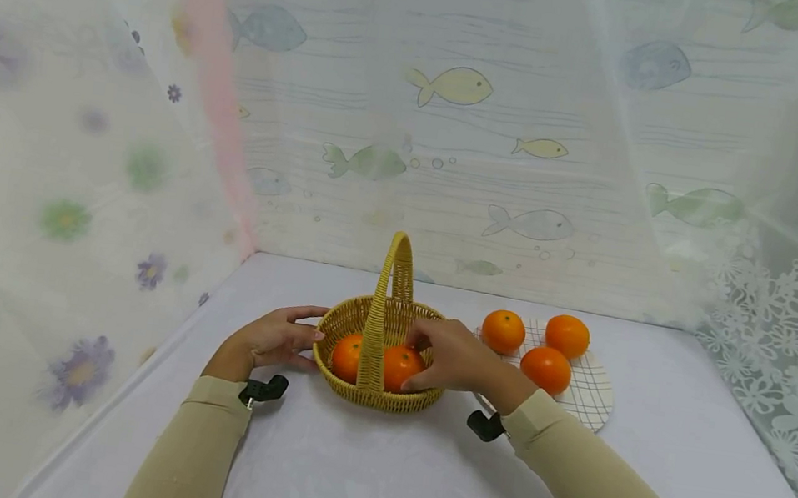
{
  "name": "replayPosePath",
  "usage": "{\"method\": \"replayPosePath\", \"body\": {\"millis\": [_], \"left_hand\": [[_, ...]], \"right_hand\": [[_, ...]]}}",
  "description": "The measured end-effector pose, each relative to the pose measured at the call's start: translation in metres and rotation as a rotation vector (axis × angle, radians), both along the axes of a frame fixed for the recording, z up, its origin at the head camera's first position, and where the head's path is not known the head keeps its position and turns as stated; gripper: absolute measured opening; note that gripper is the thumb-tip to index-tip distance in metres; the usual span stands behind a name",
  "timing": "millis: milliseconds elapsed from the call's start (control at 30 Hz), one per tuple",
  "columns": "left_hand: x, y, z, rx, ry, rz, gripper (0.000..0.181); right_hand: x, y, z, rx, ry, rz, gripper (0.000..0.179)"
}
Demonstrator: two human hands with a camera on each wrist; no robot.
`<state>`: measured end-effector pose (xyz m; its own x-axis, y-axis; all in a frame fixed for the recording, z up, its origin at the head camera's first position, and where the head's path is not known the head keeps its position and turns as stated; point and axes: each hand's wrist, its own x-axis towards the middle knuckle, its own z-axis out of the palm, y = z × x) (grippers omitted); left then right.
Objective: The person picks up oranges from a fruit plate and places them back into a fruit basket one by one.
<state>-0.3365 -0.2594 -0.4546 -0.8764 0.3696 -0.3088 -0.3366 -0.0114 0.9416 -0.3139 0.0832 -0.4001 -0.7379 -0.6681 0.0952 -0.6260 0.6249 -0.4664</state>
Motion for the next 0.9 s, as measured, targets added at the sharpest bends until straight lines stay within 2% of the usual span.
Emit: {"method": "replayPosePath", "body": {"millis": [233, 567, 700, 900], "left_hand": [[-0.001, -0.001, 0.0, -0.001, -0.002, 0.003, 0.063], [-0.001, 0.0, 0.0, 0.0, -0.005, 0.019, 0.062], [0.0, 0.0, -0.001, -0.004, 0.003, 0.01, 0.062], [0.0, 0.001, -0.001, 0.006, -0.006, 0.029, 0.061]], "right_hand": [[-0.002, 0.011, 0.003, -0.057, 0.036, -0.034, 0.06], [-0.003, 0.041, 0.003, -0.155, 0.068, -0.129, 0.054], [-0.005, 0.052, -0.001, -0.142, 0.125, -0.192, 0.055], [-0.006, 0.067, -0.004, -0.149, 0.203, -0.285, 0.052]]}}
